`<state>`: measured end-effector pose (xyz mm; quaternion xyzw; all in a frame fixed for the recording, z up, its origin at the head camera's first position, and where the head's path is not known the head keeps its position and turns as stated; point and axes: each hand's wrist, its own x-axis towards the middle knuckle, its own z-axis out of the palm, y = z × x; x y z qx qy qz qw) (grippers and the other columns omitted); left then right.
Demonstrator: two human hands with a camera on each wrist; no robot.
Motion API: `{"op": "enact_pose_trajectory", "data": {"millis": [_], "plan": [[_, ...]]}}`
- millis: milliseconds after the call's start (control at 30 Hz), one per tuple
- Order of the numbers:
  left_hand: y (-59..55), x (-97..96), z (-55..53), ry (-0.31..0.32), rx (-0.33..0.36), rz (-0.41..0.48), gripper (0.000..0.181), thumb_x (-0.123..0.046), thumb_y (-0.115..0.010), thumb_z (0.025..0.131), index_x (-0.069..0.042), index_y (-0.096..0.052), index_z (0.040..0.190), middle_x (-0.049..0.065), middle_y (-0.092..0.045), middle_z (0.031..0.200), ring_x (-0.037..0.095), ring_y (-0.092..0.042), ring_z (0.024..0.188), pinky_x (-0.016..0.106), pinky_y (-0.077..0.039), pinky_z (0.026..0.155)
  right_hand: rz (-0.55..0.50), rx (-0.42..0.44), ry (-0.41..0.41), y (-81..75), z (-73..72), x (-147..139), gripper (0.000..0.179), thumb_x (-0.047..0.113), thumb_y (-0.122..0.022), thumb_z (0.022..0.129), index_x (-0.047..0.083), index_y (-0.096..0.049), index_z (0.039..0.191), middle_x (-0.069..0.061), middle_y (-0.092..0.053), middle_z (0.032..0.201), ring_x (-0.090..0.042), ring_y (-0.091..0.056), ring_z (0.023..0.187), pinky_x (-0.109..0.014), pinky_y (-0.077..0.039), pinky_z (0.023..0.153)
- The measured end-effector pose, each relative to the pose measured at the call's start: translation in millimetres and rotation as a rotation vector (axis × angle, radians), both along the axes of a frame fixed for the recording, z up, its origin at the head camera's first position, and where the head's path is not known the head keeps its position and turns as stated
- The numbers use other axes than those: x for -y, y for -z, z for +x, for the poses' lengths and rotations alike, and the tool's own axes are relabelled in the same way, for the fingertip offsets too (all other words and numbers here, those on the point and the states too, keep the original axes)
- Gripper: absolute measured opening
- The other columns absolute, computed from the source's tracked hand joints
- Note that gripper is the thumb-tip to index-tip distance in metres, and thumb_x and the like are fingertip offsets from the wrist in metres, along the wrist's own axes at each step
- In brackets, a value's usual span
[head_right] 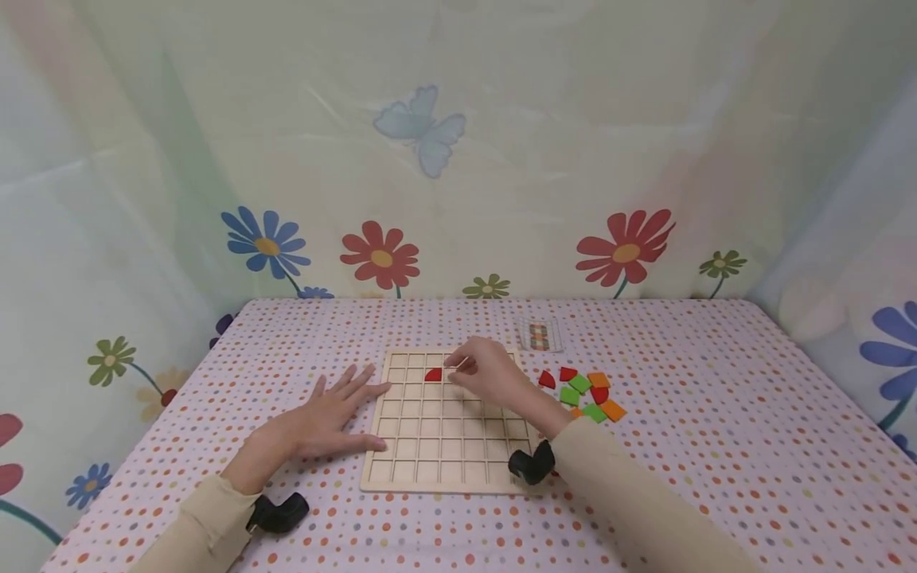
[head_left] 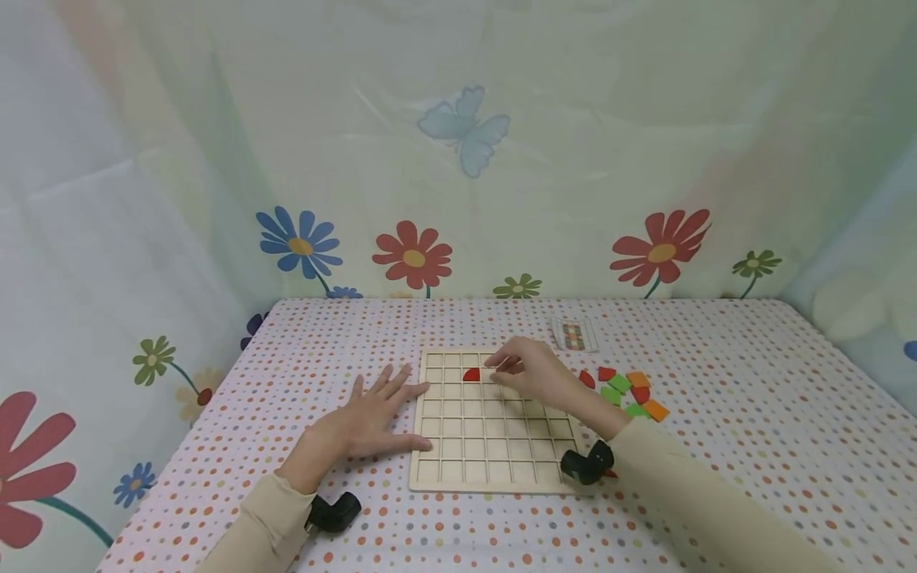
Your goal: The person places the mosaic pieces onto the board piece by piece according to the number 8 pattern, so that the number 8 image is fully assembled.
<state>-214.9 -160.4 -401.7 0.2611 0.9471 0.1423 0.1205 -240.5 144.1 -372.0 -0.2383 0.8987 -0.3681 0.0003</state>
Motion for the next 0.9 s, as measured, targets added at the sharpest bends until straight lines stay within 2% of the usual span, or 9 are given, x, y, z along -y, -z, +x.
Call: {"op": "enact_pose_trajectory", "data": {"millis": [133,267,467,700,900], "plan": [[1.6,0.5,0.9,-0.005,-0.009,-0.007,0.091,-0.077,-0.058,0.092,-0.031,-0.032,0.166,0.008,-0.009,0.176,0.036,-0.002,0.161,0.072,0.000,0.121,0.005,-0.027,-0.048,-6.6,24.4,-17.1,0.015,-0.001,-0.076,0.093,-0.002,-0.077,0.109,-0.011,-0.070,0.103,-0.022,-0.072,0.091,-0.034,-0.062,0.082],[2.3,0.5,-0.4,-0.009,-0.017,-0.011,0.092,-0.078,-0.058,0.091,-0.031,-0.031,0.166,0.007,-0.008,0.176,0.035,-0.003,0.161,0.072,0.000,0.122,0.058,-0.014,-0.061,-13.0,52.3,-39.6,0.013,0.004,-0.077,0.094,0.003,-0.077,0.107,-0.002,-0.069,0.101,-0.014,-0.068,0.091,-0.033,-0.061,0.082],[4.1,-1.6,-1.4,0.000,-0.013,-0.025,0.093,-0.079,-0.056,0.092,-0.031,-0.029,0.167,0.006,-0.007,0.176,0.035,-0.002,0.161,0.071,0.000,0.122,0.122,0.061,-0.070,-5.7,83.0,-83.2,0.013,0.009,-0.081,0.092,0.011,-0.075,0.104,0.006,-0.067,0.100,-0.006,-0.064,0.086,-0.026,-0.057,0.072],[3.2,-2.2,0.6,-0.017,-0.015,-0.034,0.094,-0.078,-0.058,0.091,-0.030,-0.031,0.166,0.007,-0.009,0.176,0.036,-0.004,0.161,0.071,-0.001,0.123,0.210,-0.054,-0.082,7.8,100.0,-121.2,0.025,0.009,-0.088,0.083,0.020,-0.077,0.102,0.008,-0.066,0.107,-0.008,-0.062,0.090,-0.027,-0.054,0.071],[3.1,-2.1,-0.1,-0.018,-0.021,-0.032,0.093,-0.077,-0.058,0.092,-0.029,-0.031,0.167,0.008,-0.009,0.176,0.037,-0.004,0.161,0.071,-0.001,0.122,0.234,-0.043,-0.090,10.7,101.3,-131.8,0.028,0.005,-0.089,0.081,0.015,-0.080,0.105,0.006,-0.066,0.109,-0.005,-0.056,0.089,-0.024,-0.049,0.068]]}}
